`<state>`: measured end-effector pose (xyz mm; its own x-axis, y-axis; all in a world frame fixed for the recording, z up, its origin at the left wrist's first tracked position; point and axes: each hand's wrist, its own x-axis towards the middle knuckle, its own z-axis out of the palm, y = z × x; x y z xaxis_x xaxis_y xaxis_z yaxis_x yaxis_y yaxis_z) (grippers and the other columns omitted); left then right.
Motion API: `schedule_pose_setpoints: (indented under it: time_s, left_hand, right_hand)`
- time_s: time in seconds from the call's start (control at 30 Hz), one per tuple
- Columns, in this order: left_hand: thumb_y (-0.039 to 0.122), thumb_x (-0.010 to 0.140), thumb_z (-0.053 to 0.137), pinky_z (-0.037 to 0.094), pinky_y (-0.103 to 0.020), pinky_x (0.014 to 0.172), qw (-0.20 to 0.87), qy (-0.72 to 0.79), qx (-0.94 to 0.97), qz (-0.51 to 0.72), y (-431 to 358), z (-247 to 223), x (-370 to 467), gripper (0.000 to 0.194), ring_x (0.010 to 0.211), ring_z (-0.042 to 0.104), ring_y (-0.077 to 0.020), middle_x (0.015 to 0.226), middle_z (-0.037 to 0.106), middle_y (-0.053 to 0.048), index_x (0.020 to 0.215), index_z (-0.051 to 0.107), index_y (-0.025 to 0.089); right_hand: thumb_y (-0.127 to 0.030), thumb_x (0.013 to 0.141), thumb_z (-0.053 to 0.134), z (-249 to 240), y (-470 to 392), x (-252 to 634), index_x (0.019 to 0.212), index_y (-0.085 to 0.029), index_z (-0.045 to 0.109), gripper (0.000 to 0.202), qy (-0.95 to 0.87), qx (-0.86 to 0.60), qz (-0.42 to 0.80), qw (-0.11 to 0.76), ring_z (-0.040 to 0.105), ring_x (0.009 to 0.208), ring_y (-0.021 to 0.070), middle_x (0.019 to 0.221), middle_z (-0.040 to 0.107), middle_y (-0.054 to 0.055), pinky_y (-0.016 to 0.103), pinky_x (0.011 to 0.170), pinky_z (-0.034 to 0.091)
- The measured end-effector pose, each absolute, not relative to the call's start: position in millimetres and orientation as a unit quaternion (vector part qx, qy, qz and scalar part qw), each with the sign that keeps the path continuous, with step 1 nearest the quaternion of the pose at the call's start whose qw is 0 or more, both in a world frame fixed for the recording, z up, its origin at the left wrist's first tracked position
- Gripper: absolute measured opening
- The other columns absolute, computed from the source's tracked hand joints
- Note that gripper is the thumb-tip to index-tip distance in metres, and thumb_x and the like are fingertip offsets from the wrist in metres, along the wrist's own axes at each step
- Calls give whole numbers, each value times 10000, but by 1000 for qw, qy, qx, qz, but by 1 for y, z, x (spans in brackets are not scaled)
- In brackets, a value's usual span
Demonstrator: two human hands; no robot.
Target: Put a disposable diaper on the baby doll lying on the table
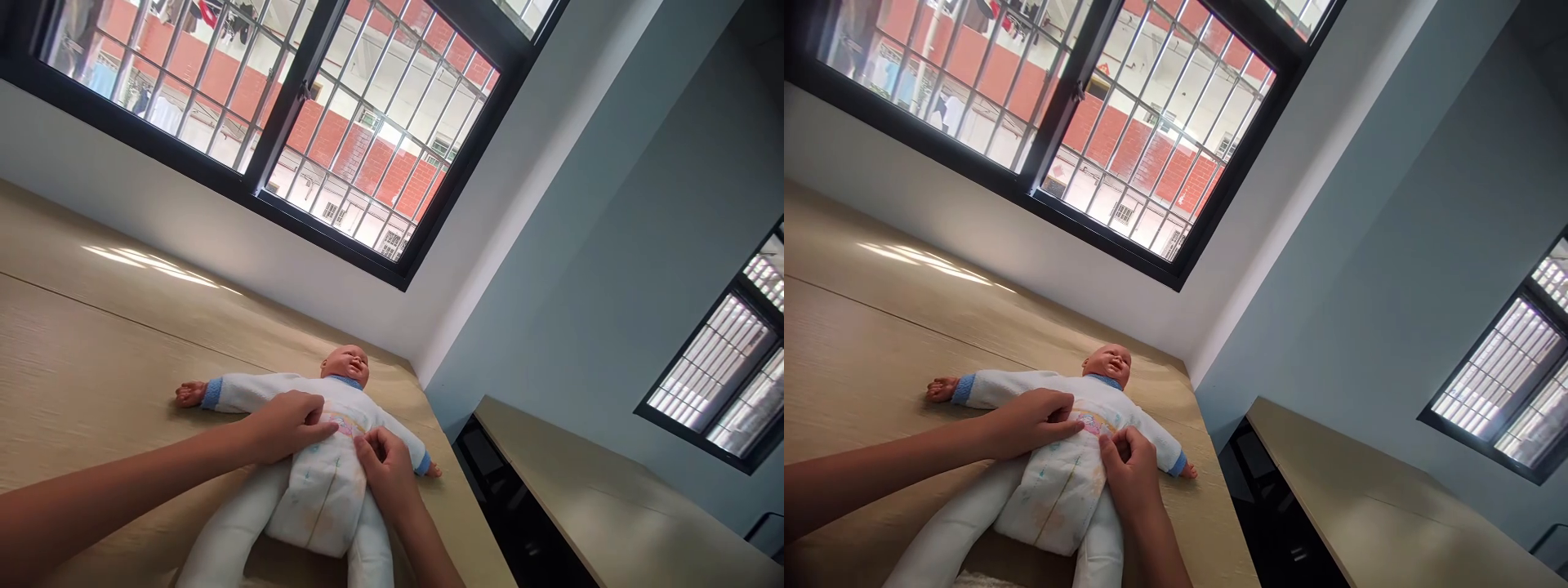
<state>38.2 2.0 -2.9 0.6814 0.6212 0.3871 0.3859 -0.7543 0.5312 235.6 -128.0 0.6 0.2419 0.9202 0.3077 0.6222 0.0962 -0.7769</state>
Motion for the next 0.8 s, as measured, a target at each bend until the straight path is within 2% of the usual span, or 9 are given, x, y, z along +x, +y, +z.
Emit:
schedule_pose_setpoints:
  time_s: [0.07,0.2,0.37,0.53,0.67,0.73,0.8]
  left_hand:
    - [597,923,506,273,-312,592,199,296,891,280,3,-5,43,460,648,508,-192,681,620,-19,674,500,209]
    - [420,931,478,272,-327,600,171,307,896,272,5,-6,47,353,645,520,-200,688,641,-37,648,483,210]
    - [291,927,429,313,-342,611,105,305,909,263,1,-6,48,275,682,573,-219,744,668,-64,665,464,216]
    - [203,893,441,401,-359,645,43,322,903,280,-3,-2,45,186,736,637,-250,824,696,-101,749,560,203]
    - [137,710,622,449,-378,660,8,401,897,184,6,10,30,53,766,676,-313,791,684,-131,691,602,182]
    - [63,590,670,466,-410,692,-4,421,897,132,11,17,20,168,811,686,-366,812,693,-149,713,631,170]
    - [34,586,644,468,-435,720,-25,404,904,139,14,24,13,247,860,686,-395,880,710,-167,795,664,164]
  right_hand:
    - [-564,874,623,2,-125,234,700,-198,515,420,-591,-672,152,420,415,605,142,611,476,-25,273,568,318]
    - [-535,895,634,6,-120,228,681,-217,463,420,-600,-710,89,359,462,637,158,635,530,-14,283,592,290]
    - [-422,953,557,12,-119,221,676,-225,410,371,-639,-708,43,296,402,608,152,617,499,-27,296,581,222]
    - [-270,954,461,8,-119,222,665,-227,341,316,-655,-686,11,317,361,592,148,592,436,-36,305,576,196]
    - [-289,957,441,2,-119,225,655,-232,336,324,-649,-677,9,348,382,594,151,583,415,-37,306,578,212]
    - [-303,956,435,0,-120,227,650,-235,335,329,-641,-676,6,364,382,587,151,573,411,-37,308,579,216]
    - [-323,949,437,-2,-119,230,640,-238,334,337,-632,-675,2,380,384,581,150,567,416,-34,307,576,223]
